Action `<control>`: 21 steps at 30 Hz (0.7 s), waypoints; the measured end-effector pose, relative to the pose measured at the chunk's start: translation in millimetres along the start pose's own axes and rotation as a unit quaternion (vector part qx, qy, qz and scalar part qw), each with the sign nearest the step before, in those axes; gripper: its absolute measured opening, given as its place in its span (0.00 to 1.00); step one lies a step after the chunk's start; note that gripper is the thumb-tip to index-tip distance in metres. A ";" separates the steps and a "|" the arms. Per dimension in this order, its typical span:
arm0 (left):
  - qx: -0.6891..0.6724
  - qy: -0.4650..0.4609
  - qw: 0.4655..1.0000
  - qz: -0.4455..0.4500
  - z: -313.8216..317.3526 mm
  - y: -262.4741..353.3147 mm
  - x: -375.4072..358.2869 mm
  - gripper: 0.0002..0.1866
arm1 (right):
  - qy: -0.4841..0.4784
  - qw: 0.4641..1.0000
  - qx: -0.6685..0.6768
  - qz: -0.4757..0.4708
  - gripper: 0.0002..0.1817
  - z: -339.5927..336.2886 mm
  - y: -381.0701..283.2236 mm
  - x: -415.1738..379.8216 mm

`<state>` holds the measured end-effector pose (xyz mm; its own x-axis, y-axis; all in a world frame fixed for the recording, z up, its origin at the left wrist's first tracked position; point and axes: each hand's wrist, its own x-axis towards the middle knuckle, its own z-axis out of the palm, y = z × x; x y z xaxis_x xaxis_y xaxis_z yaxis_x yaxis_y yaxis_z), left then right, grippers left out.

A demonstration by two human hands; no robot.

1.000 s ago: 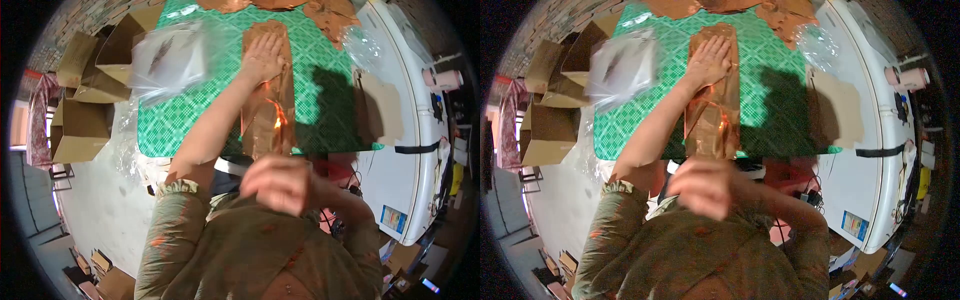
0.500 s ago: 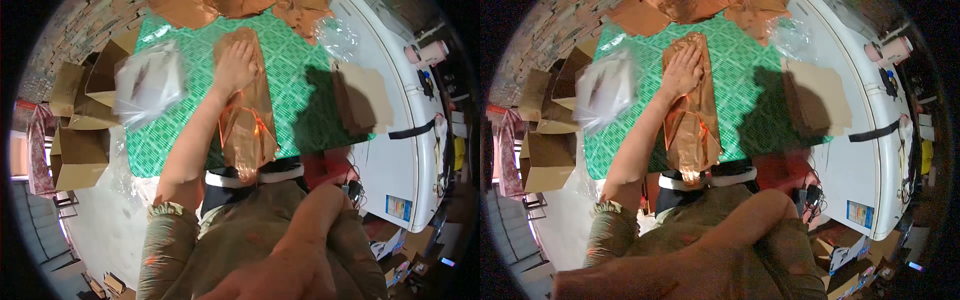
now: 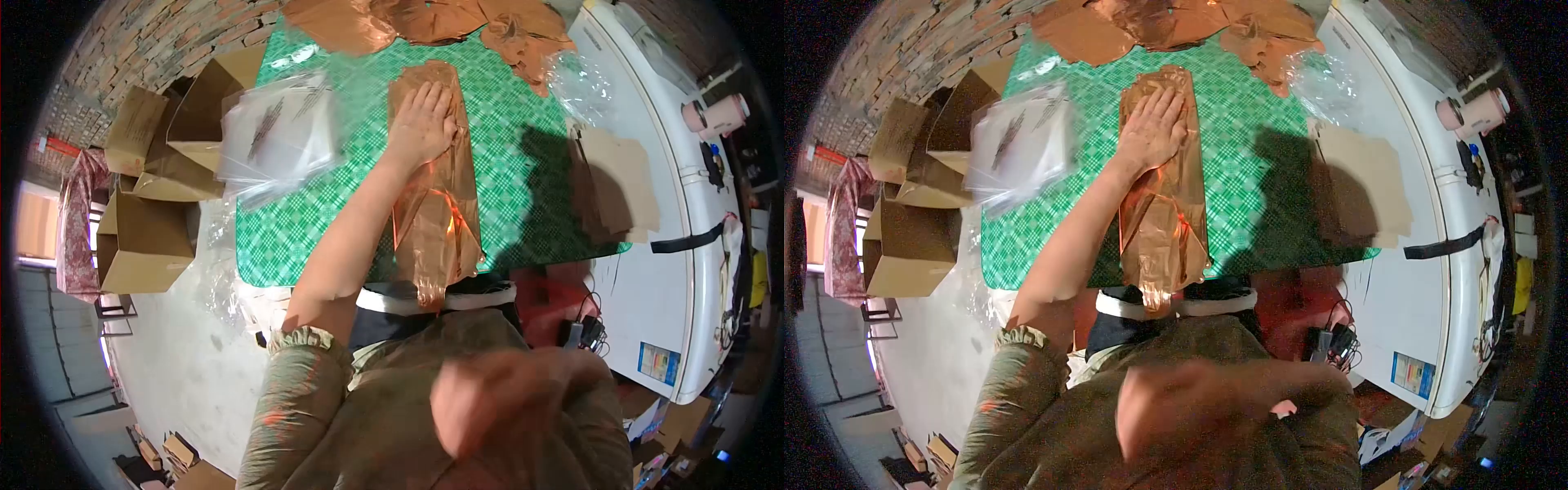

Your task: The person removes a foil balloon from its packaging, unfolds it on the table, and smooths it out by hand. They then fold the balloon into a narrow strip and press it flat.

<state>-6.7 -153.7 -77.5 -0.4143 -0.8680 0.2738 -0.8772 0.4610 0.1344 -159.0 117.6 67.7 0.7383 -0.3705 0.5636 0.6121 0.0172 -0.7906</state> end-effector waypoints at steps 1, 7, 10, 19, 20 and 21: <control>0.006 0.002 1.000 -0.002 1.2 -2.0 -1.7 0.34 | 0.057 0.968 -0.235 0.062 0.22 -2.2 2.0 -7.6; 0.016 0.005 1.000 0.001 6.0 -0.9 0.8 0.34 | 0.039 0.535 -0.840 0.081 0.28 -69.4 73.5 -87.2; 0.021 0.014 1.000 0.002 7.4 -1.2 0.6 0.33 | 0.113 0.614 -0.773 0.113 0.27 -75.9 70.0 -86.4; 0.007 0.038 0.999 0.021 5.8 -2.3 -0.2 0.32 | 0.098 0.659 -0.742 0.077 0.17 -94.0 70.4 -73.7; 0.005 0.039 0.999 0.020 6.2 -3.0 0.2 0.33 | 0.096 0.664 -0.738 0.074 0.17 -97.2 72.2 -76.2; 0.003 0.040 0.999 0.020 7.9 -3.7 0.1 0.33 | 0.094 0.669 -0.734 0.070 0.17 -99.9 74.1 -78.7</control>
<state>-5.4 -157.0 -85.5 -0.4286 -0.8309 0.3549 -0.8617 0.4940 0.1158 -200.1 55.2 -59.1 0.6259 -0.5739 0.5281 -0.4993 -0.8150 -0.2940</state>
